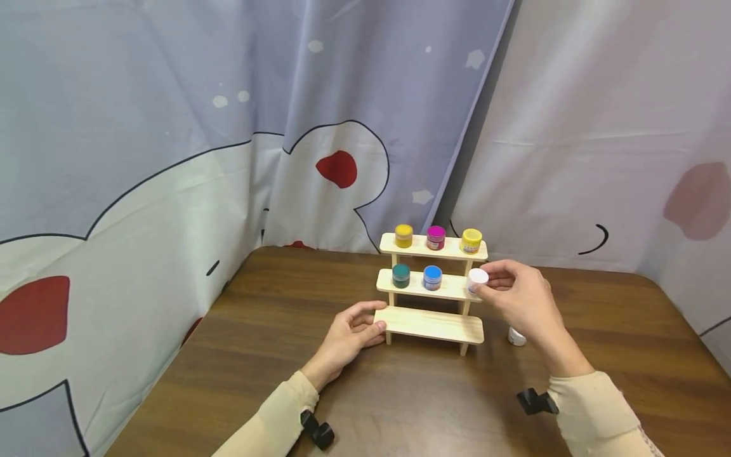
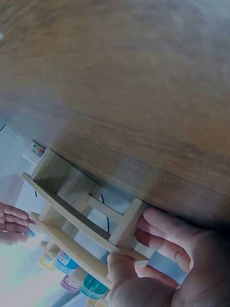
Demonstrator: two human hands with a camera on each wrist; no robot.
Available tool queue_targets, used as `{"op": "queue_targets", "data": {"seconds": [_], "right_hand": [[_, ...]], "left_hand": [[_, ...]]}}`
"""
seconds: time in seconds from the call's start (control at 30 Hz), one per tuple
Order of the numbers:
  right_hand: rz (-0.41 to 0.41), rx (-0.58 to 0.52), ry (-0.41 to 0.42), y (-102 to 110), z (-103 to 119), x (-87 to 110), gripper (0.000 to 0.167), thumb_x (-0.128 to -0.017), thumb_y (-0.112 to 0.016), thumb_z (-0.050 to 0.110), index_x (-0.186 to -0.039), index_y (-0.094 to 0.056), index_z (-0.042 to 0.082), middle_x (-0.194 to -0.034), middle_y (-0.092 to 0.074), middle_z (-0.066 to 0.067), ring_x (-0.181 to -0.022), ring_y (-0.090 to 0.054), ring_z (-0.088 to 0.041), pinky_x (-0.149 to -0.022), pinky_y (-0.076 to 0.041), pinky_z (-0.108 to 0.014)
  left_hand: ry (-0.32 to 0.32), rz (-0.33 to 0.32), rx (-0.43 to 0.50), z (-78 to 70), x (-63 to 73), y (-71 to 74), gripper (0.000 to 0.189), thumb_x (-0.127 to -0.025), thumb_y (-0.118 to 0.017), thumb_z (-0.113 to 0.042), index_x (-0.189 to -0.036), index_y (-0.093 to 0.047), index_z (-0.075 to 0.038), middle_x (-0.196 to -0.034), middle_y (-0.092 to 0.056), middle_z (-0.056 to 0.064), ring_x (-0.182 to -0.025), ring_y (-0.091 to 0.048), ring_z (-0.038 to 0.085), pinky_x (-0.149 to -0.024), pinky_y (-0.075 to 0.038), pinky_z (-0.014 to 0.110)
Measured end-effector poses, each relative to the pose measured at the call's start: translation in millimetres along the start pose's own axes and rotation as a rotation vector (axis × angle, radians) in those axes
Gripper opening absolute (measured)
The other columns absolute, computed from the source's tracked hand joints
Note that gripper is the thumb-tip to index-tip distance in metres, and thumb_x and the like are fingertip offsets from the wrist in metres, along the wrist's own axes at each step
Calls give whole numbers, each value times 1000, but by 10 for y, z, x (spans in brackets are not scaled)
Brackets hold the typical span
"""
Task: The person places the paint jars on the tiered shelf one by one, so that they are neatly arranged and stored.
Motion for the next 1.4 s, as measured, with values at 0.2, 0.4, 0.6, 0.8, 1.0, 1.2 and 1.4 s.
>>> {"op": "queue_targets", "data": {"seconds": [0.2, 0.4, 0.6, 0.8, 1.0, 1.2, 1.4], "right_hand": [[-8, -26, 14, -73, -10, -16, 50, -99, -90, 31, -134, -73, 0, -122, -80, -19, -94, -70, 7, -76, -58, -12], [-31, -35, 26, -105, -9, -8, 48, -98, -90, 28, -134, -74, 0, -122, -80, -19, -94, -69, 8, -76, -59, -11], [-44, -19, 42, -127, 4, -14, 46, -99, -89, 27, -133, -74, -1, -120, -80, -20, -94, -69, 7, -77, -58, -9], [-23, -14, 25, -158, -19, -26, 50, -100, -88, 30, -136, -72, 0, -124, -79, -21, -101, -72, -2, -77, -59, -10], [-20, -36, 5, -168, -59, -8, 54, -99, -89, 30, -139, -70, 0, -129, -78, -22, -105, -72, -2, -79, -59, -10], [-26, -56, -5, -187, -66, 7, 56, -99, -89, 27, -142, -68, -1, -132, -76, -23, -110, -74, -12, -79, -59, -9], [-56, -57, 18, -199, -57, 37, 55, -99, -88, 23, -143, -67, -3, -129, -76, -25, -117, -76, -38, -81, -54, -4]], "left_hand": [[0, 1, 4, -8, -12, -26, 40, -104, -80, -6, -144, -73, -11, -110, -75, 14, -103, -78, 24, -96, -69, 44], [0, -3, 4, -7, -18, -30, 38, -104, -80, -6, -141, -74, -14, -109, -75, 14, -102, -78, 24, -96, -69, 43], [2, -3, 5, 4, -11, -18, 38, -104, -80, -6, -142, -74, -13, -109, -75, 15, -103, -78, 24, -96, -69, 42], [3, -1, 7, 0, -8, -4, 39, -105, -80, -6, -143, -73, -12, -109, -75, 12, -102, -78, 23, -95, -69, 42], [6, 4, 7, -10, -6, -9, 40, -105, -79, -5, -143, -74, -13, -109, -76, 12, -101, -77, 22, -95, -69, 41], [8, 3, 5, -5, -10, -6, 40, -105, -79, -5, -143, -74, -13, -109, -76, 12, -101, -78, 21, -95, -69, 42], [8, 8, 6, 7, -12, -5, 40, -104, -79, -5, -143, -74, -14, -110, -76, 12, -101, -78, 22, -96, -69, 43]]}}
Point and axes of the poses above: each hand's wrist, its own x-axis away from the middle knuckle, its own y-axis out of the back of the hand, z = x × y, the point moved 7 cm from there along -x, towards the middle knuckle
